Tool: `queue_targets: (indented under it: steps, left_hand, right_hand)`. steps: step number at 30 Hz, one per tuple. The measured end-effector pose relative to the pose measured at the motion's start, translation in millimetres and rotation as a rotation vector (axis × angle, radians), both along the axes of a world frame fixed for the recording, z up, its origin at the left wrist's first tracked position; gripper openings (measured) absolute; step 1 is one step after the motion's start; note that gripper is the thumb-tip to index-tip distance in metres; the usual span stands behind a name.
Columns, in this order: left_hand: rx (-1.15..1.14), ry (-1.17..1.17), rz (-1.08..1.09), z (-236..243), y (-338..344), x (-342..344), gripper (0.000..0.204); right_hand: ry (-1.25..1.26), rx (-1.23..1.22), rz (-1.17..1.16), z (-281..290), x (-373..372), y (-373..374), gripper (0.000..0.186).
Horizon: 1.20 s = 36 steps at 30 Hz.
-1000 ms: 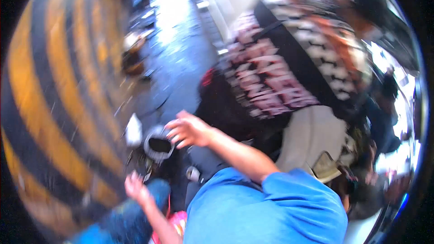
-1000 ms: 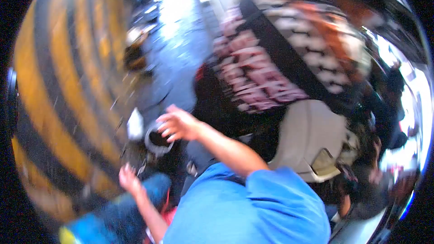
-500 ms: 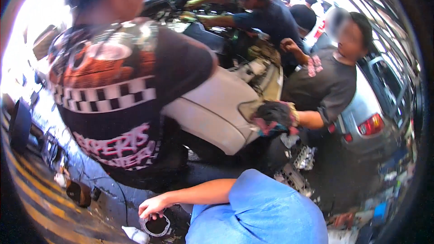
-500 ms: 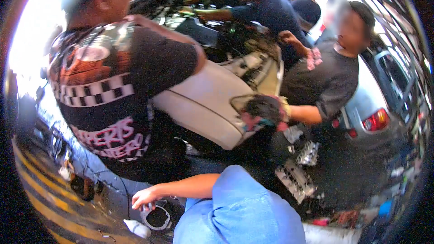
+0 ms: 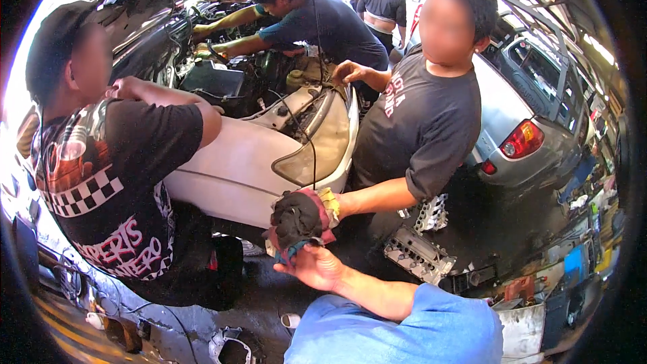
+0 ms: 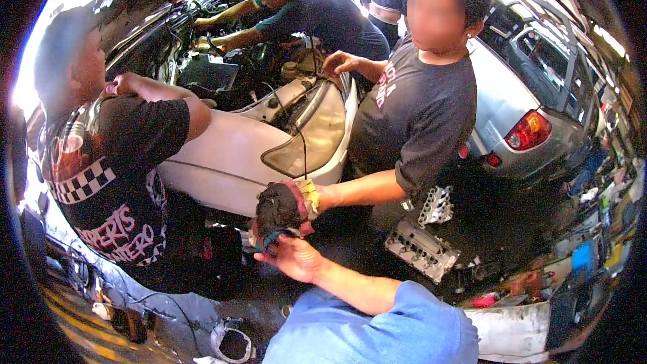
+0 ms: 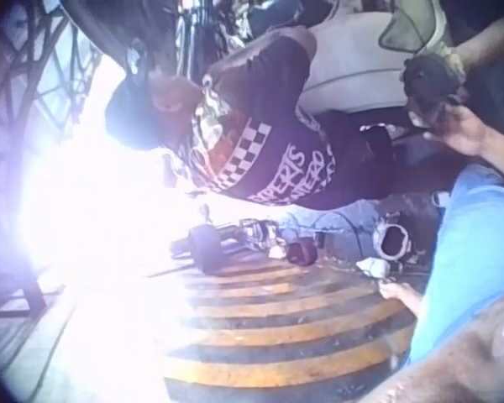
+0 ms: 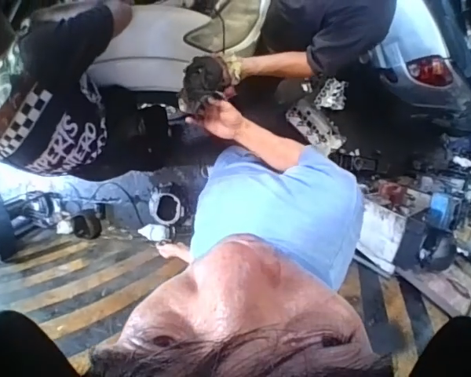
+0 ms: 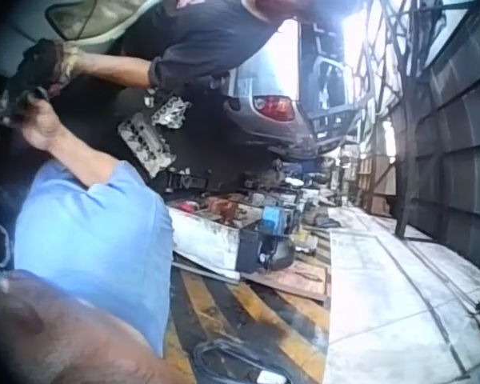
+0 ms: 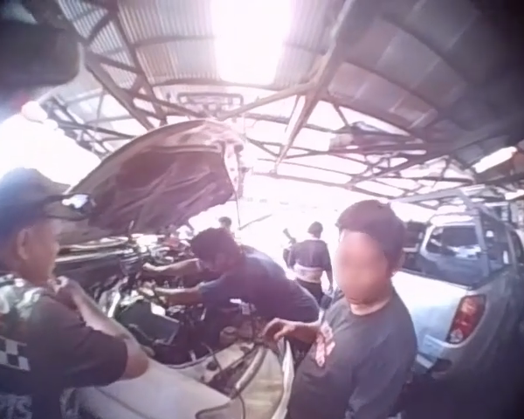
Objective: Repairing and inspecting parts of a car engine with a team of mechanics.
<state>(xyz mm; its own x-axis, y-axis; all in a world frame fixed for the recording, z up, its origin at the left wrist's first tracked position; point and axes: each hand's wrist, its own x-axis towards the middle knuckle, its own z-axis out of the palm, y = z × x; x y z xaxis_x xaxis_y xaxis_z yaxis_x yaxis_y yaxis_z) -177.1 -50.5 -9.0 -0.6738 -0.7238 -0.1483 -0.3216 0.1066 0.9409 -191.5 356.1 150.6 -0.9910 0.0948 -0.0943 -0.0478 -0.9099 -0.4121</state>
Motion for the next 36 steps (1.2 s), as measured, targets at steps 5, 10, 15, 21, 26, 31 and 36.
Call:
queue_targets:
  steps: [5,10,15,21,26,31,36]
  left_hand:
    - [0.010,-0.044,0.052,-2,4,34,0.057]
    - [0.061,-0.052,0.128,-8,3,78,0.062]
    - [-0.125,0.022,0.081,11,45,120,0.028]
    - [-0.018,0.067,-0.121,100,152,169,0.018]
    - [-0.080,0.011,-0.361,130,233,142,0.020]
    - [-0.132,-0.130,-0.646,110,309,73,0.016]
    - [-0.383,-0.036,-0.738,111,352,40,0.014]
  right_hand:
    - [-0.055,-0.365,-0.029,12,-11,8,0.045]
    - [0.006,-0.339,0.198,5,-13,32,0.035]
    - [-0.262,0.030,0.430,-23,-4,40,0.033]
    - [-0.173,0.188,0.732,-52,13,40,0.043]
    - [-0.226,0.474,1.087,-60,36,14,0.045]
    - [-0.276,0.587,0.522,-78,-10,-4,0.047]
    - [-0.281,1.056,0.260,-90,-63,25,0.029]
